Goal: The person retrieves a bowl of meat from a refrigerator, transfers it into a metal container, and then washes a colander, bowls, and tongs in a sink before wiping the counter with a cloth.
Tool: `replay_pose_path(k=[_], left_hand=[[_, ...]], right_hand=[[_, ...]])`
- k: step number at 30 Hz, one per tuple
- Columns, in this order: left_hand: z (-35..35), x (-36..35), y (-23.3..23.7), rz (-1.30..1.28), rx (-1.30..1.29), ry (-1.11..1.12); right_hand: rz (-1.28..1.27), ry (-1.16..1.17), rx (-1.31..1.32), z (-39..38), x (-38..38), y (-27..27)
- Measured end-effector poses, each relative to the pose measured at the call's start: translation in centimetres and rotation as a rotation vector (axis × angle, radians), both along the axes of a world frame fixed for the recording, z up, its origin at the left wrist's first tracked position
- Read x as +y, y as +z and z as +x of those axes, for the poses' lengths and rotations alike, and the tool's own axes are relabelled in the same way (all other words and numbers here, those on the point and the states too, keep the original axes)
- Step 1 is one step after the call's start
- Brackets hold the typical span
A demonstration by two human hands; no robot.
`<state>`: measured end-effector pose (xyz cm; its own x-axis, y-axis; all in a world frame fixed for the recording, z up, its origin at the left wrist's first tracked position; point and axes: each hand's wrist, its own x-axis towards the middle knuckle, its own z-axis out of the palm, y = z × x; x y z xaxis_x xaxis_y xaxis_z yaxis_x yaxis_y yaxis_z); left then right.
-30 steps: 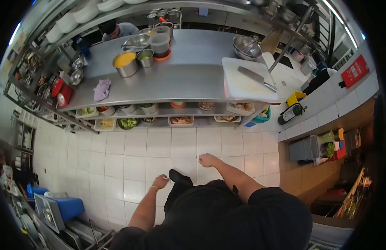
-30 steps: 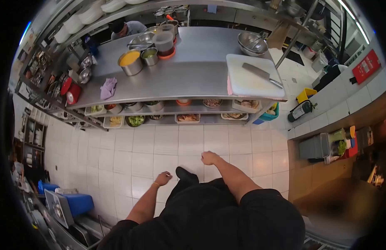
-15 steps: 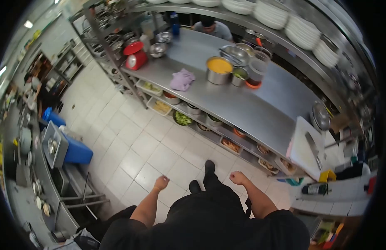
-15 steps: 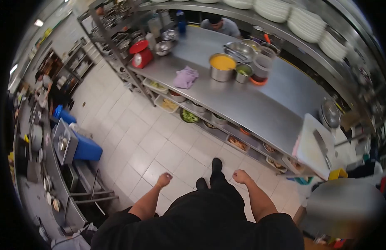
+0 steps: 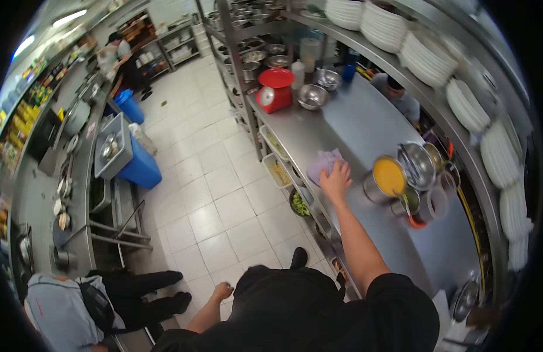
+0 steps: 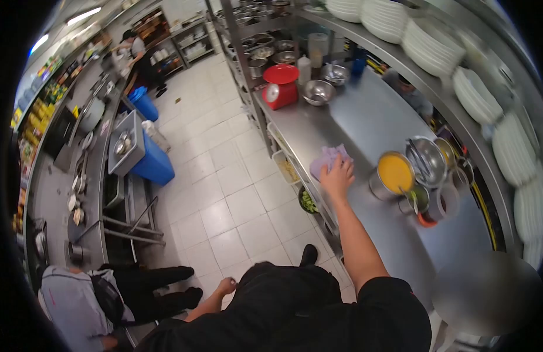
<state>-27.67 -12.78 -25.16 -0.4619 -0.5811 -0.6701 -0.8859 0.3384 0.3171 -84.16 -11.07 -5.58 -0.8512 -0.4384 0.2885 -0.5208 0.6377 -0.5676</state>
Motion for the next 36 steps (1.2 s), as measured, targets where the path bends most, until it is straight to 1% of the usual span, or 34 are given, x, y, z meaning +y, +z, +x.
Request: replay_pose_path(k=[1, 2, 3, 4, 5, 6, 7, 9, 10, 11, 14, 16, 17, 19, 21, 23, 24, 25, 26, 27, 28, 29, 30, 31, 32, 33, 35, 36], left_hand=[[-1.8, 0.0, -0.9, -0.030, 0.119, -0.007], [-3.9, -0.2, -2.6, 0.014, 0.244, 0.058], [-5.0, -0.8, -2.7, 0.017, 0.241, 0.080], [-6.5, -1.8, -2.5, -0.001, 0.180, 0.136], [-8.0, -3.1, -2.3, -0.021, 0.122, 0.191], [-9.1, -4.3, -0.4, 0.033, 0.080, 0.222], [-9.6, -5.3, -0.4, 0.025, 0.083, 0.232], [-9.9, -7.4, -0.4, 0.103, 0.098, 0.197], [-10.0, -8.1, -1.2, 0.108, 0.088, 0.235], [-10.0, -9.4, -1.7, 0.145, 0.054, 0.094], [-9.9, -12.7, -8.2, 0.189, 0.087, 0.033], [-11.0, -15.6, -9.3, 0.361, 0.232, 0.119], [-11.6, -17.8, -9.8, 0.362, 0.230, 0.102], [-15.8, -23.2, -5.2, 0.221, -0.038, -0.516], [-18.8, -28.1, -4.0, 0.144, -0.091, -0.544], [-22.2, -33.5, -2.4, 0.062, -0.107, -0.548], [-23.7, -35.9, -1.8, -0.024, -0.085, -0.558], [-25.4, -38.7, -1.3, -0.101, -0.060, -0.600], [-26.9, -42.5, -3.8, -0.142, -0.041, -0.739], [-28.3, -46.5, -7.4, -0.173, -0.015, -0.901], [-29.5, -49.3, -9.0, -0.151, 0.501, -0.876], [-32.8, -50.0, -7.5, 0.025, 0.378, -0.820], [-35.4, -49.1, -6.4, 0.086, 0.236, -0.585], [-37.4, -46.8, -3.0, 0.167, 0.070, -0.451], [-39.9, -44.9, -2.2, 0.186, 0.032, -0.576], [-41.2, -43.7, -2.5, 0.199, 0.006, -0.670], [-43.6, -39.0, -4.3, 0.244, -0.040, -0.811], [-44.2, -36.0, -5.2, 0.198, 0.162, -1.236]], right_hand=[[0.119, -0.193, 0.145, -0.9, -1.8, -0.5], [0.125, -0.169, 0.139, -1.2, -2.7, -0.7], [0.217, -0.156, -0.018, -1.6, -3.6, -0.5], [0.311, -0.144, -0.171, -2.2, -4.6, -0.4], [0.314, -0.125, -0.166, -2.6, -5.3, -0.9], [0.335, -0.136, -0.077, -2.9, -5.7, -1.8], [0.350, -0.153, 0.010, -3.3, -6.4, -2.2], [0.329, -0.140, 0.017, -5.2, -7.4, -2.2], [0.316, -0.139, 0.025, -6.1, -7.7, -2.1], [0.309, -0.157, 0.023, -7.4, -8.2, -2.3], [0.313, -0.214, -0.002, -10.8, -9.3, -2.5], [0.310, -0.161, 0.003, -11.6, -9.5, -2.4], [0.309, -0.178, 0.002, -11.9, -9.4, -2.7], [0.318, -0.058, 0.107, -11.2, -8.3, -3.9], [0.346, 0.110, 0.095, -7.5, -5.4, -3.7], [0.323, 0.147, 0.186, -2.4, -1.7, -3.5], [0.333, 0.067, 0.171, -1.5, -0.3, -3.5], [0.258, 0.064, 0.179, 0.1, 2.1, -3.6], [0.197, 0.027, 0.185, 2.8, 5.3, -3.6], [0.244, -0.060, 0.155, 4.6, 8.1, -3.2], [0.290, -0.155, 0.116, 5.7, 11.4, -2.6], [0.335, -0.316, 0.069, 7.6, 15.1, -2.5], [0.370, -0.455, 0.026, 9.8, 18.8, -2.6], [0.367, -0.652, 0.022, 12.0, 22.2, -2.8], [0.359, -0.827, 0.037, 13.7, 25.3, -3.0], [0.359, -0.901, 0.048, 14.7, 28.7, -3.1], [0.417, -1.313, -0.062, 15.9, 34.2, -3.8], [0.412, -1.326, -0.055, 15.4, 36.2, -3.4]])
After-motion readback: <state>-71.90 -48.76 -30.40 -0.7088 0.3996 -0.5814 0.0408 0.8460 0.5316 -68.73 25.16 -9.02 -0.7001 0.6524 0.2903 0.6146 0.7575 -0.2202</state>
